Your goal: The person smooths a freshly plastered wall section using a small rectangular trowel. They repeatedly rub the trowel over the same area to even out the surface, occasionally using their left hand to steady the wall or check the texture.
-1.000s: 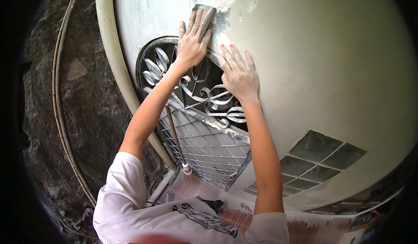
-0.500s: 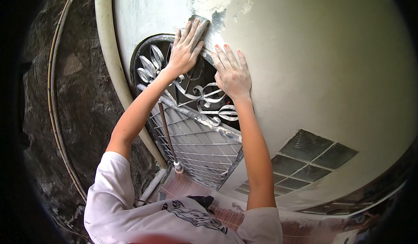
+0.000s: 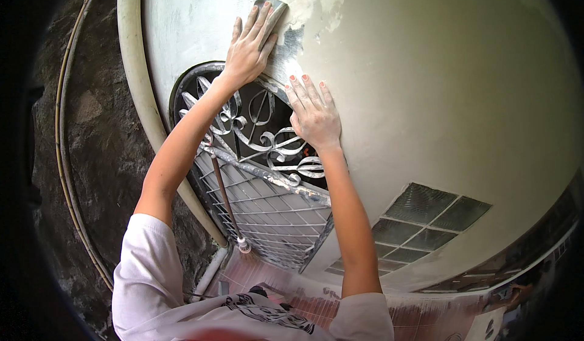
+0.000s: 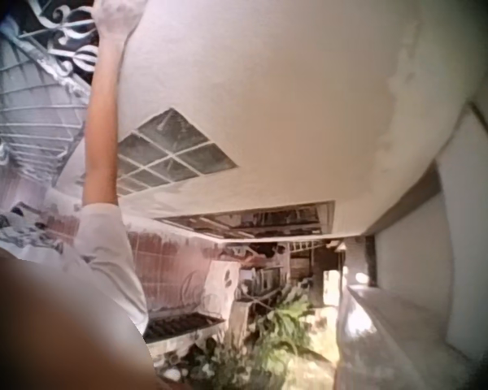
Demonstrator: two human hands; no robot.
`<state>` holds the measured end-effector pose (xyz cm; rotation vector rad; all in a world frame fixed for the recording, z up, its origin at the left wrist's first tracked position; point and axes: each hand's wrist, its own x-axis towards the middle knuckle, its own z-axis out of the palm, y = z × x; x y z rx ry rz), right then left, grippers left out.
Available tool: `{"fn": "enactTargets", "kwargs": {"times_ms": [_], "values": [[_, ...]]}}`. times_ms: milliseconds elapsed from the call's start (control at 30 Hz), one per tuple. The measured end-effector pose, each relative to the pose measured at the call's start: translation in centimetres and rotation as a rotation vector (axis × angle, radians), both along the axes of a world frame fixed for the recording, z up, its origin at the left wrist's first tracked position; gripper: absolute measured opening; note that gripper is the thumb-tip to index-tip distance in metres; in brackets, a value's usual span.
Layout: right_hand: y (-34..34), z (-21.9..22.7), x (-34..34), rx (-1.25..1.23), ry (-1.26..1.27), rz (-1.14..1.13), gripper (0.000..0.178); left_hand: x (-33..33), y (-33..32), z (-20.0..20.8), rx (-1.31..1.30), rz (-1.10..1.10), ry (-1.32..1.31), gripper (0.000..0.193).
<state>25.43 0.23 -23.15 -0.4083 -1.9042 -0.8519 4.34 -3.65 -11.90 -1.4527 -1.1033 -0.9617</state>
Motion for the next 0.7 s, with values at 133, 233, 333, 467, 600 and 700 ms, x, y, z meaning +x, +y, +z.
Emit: {"fn": "enactTargets", "kwargs": {"times_ms": [133,233,333,467,600,700], "values": [[-0.5,0.1,0.0,0.010,-0.004,0.022,0.058,-0.2,-3.8,-4.4,-0.198,-0.047,-0.007,0.058],[-2.1,-1.9,0.3,0.001,0.098,0.147,0.055,-0.3,-7.1,-11.0,-0.246,-0.395,-0.266,0.052],[-6.6,-8.4,0.2,-0.243,0.149,0.333,0.048,-0.5,-13.2,-22.0,-0.378,-0.779,-1.044,0.044],[-15.3,-21.7,0.1,-0.867,-0.041,0.430,0.033,-0.7,-21.9,-36.4,-0.391,-0.993,-1.783,0.052],[-24.2,-31.4,0.2,-1.498,0.249,0.363,0.033,-2.1,-30.4,-45.4,-0.064,-1.247,-2.283,0.043],[-27.3,-33.9,2.1,-1.802,0.517,0.190,0.035,-5.1,-31.6,-47.9,-0.015,-1.060,-2.370,0.046]]}}
